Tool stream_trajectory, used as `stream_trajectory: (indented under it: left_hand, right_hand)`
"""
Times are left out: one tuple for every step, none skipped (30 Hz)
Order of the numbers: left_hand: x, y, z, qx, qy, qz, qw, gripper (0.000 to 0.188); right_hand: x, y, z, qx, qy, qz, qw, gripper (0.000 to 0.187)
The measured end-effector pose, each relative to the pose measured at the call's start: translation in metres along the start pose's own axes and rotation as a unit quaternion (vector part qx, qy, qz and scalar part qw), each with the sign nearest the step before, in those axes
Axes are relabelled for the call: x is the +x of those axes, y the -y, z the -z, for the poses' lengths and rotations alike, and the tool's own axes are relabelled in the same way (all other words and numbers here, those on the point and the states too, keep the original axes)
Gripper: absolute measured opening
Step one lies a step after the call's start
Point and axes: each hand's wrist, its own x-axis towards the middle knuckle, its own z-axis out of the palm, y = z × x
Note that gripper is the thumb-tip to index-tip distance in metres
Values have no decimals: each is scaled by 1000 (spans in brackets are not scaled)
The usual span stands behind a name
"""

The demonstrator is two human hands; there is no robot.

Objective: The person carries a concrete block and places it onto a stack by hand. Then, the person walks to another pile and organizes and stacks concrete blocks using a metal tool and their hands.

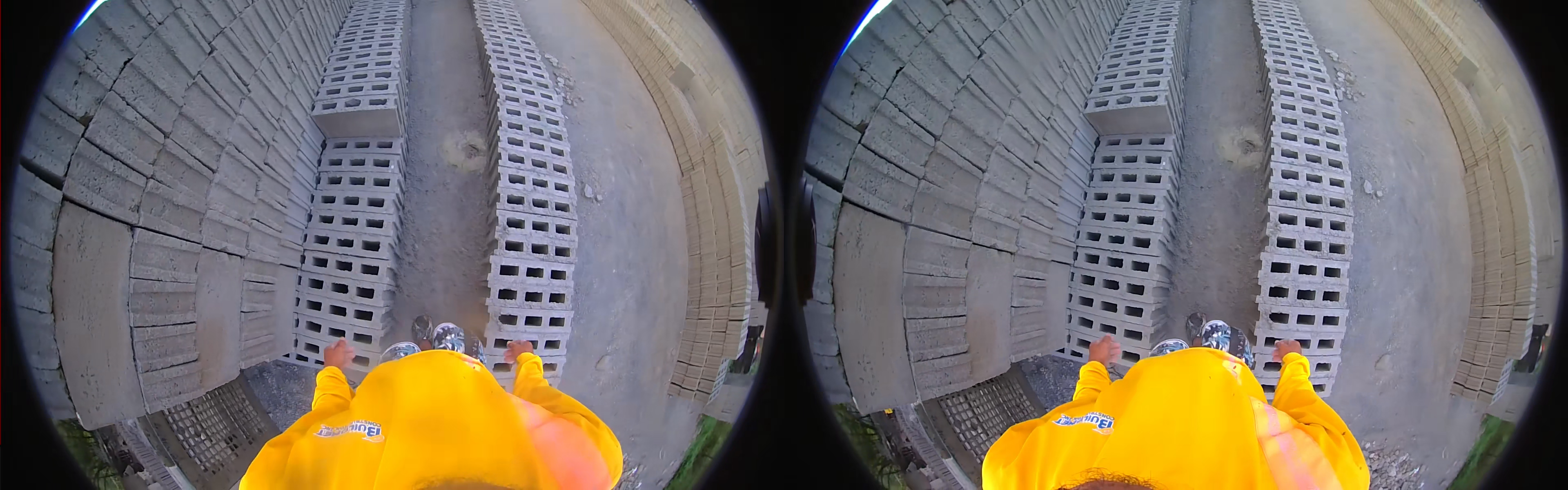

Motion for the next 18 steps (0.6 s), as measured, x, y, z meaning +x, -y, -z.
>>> stream_trajectory:
  left_hand:
    - [17,-28,-21,-17,0,12,1000,34]
    - [35,-54,-37,-36,-12,20,999,30]
    - [53,-80,-55,-21,-3,25,999,31]
    - [68,-105,-72,-2,5,31,1000,32]
    - [84,-127,-87,38,3,38,999,33]
    - [99,-149,-104,78,1,45,996,34]
    - [116,-170,-119,105,9,52,993,38]
    - [134,-192,-138,129,20,56,990,44]
    - [145,-212,-158,115,32,45,992,44]
    - [156,-237,-183,103,49,30,993,45]
    - [166,-258,-204,105,55,22,993,45]
    - [171,-274,-222,114,62,25,991,45]
    - [180,-301,-244,109,58,24,992,45]
    - [187,-329,-269,110,63,12,992,45]
    - [188,-345,-280,114,68,43,990,43]
    - [196,-378,-293,134,82,68,985,40]
    - [206,-405,-300,123,90,67,986,40]
    - [222,-427,-301,54,125,22,990,38]
  right_hand:
    - [22,-12,12,-22,-6,16,1000,26]
    - [32,-6,13,-28,-9,13,999,26]
    - [40,2,17,0,-6,-13,1000,28]
    - [44,12,21,31,-1,-43,999,30]
    - [45,28,17,31,0,-48,998,30]
    - [43,44,14,-89,21,-23,996,29]
    - [37,66,8,-205,44,3,978,28]
    - [33,93,6,-318,62,33,946,28]
    - [36,118,8,-427,77,62,899,29]
    - [43,147,14,-527,86,90,841,31]
    - [58,172,22,-522,78,95,844,31]
    - [69,193,28,-443,50,39,894,30]
    - [95,229,36,-369,27,-5,929,29]
    - [112,246,44,-277,1,-58,959,28]
    - [128,267,40,-195,-12,-112,974,27]
    - [147,288,33,-92,-28,-168,981,27]
    - [191,333,52,-153,-38,-154,975,25]
    - [211,390,50,-248,16,-55,967,28]
